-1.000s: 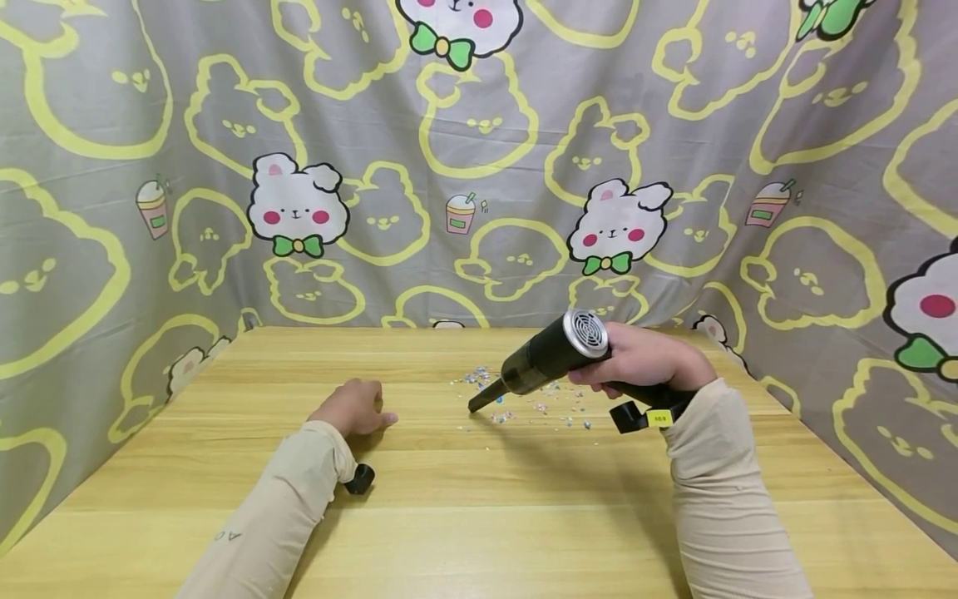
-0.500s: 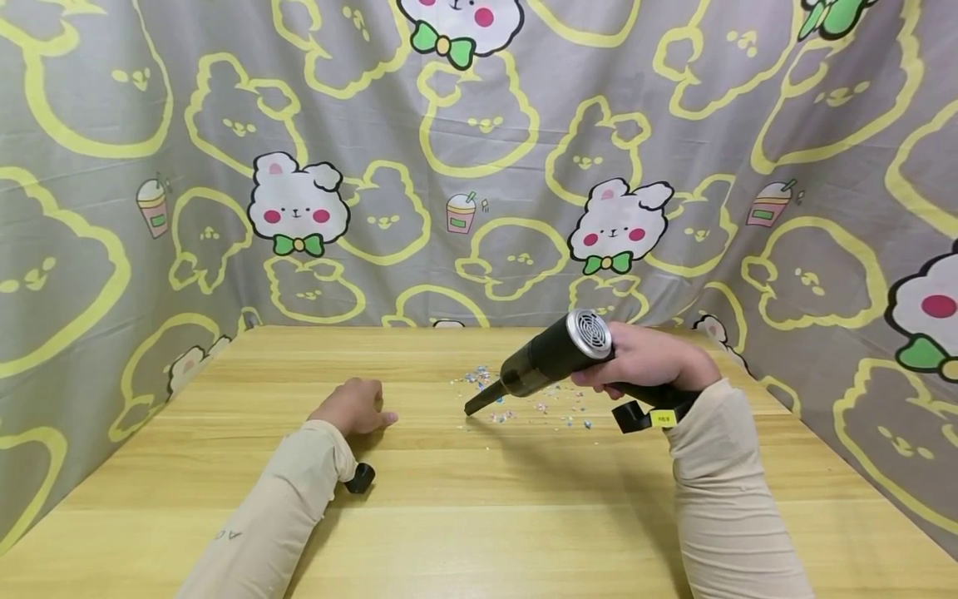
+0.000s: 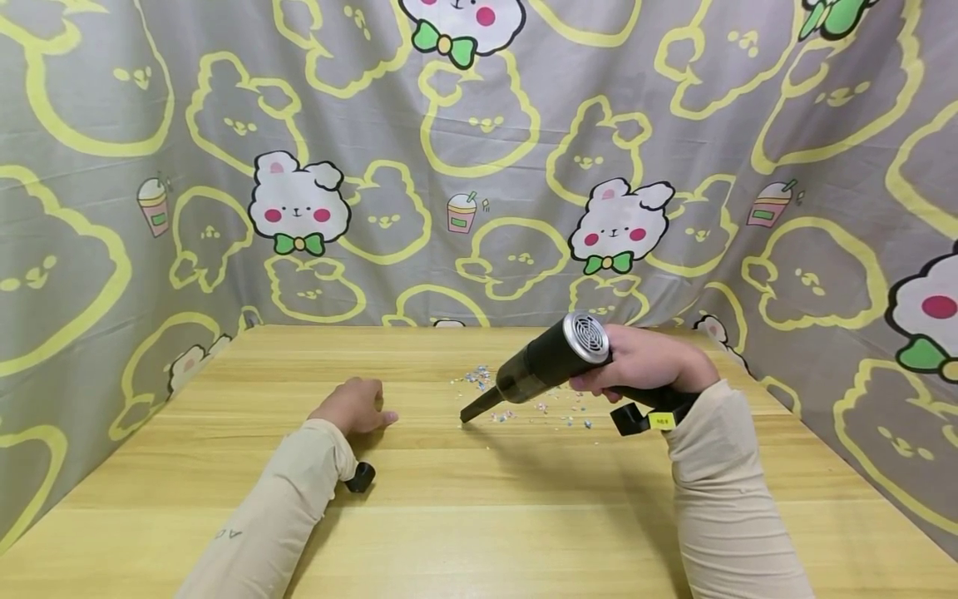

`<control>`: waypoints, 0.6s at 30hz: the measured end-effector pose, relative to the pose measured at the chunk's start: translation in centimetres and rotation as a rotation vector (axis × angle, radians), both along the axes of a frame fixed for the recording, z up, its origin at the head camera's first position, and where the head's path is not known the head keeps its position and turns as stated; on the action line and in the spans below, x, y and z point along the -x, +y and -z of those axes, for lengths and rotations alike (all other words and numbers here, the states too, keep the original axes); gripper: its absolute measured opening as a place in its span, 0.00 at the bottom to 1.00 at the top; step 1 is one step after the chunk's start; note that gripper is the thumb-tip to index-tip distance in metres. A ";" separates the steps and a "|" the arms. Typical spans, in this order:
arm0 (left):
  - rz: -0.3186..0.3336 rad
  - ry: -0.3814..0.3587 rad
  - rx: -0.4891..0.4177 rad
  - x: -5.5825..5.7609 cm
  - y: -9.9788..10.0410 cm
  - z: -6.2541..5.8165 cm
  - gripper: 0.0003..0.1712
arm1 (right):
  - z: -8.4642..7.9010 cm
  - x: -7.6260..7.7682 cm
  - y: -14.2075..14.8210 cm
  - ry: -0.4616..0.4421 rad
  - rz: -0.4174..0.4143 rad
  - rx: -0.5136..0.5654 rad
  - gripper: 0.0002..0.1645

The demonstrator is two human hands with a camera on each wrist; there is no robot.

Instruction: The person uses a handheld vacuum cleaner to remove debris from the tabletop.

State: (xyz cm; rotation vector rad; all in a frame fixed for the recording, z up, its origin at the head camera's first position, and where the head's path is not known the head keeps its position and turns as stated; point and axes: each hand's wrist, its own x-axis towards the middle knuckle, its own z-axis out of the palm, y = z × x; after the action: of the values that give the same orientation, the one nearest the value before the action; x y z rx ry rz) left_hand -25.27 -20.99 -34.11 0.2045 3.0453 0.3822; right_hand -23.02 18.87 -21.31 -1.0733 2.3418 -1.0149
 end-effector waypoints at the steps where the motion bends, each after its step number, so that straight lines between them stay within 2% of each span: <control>1: 0.000 -0.001 0.001 0.0 0.0 0.0 0.24 | 0.0 0.0 0.0 -0.003 -0.004 0.003 0.15; 18: -0.004 -0.004 0.006 0.0 0.1 -0.1 0.24 | -0.2 -0.2 0.3 0.053 -0.002 0.001 0.15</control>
State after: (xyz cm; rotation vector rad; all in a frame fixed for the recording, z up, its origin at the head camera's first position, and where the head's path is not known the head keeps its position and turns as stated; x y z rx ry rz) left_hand -25.23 -20.88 -33.99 0.1974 3.0425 0.3735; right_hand -22.85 19.14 -21.10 -1.1153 2.3822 -0.9982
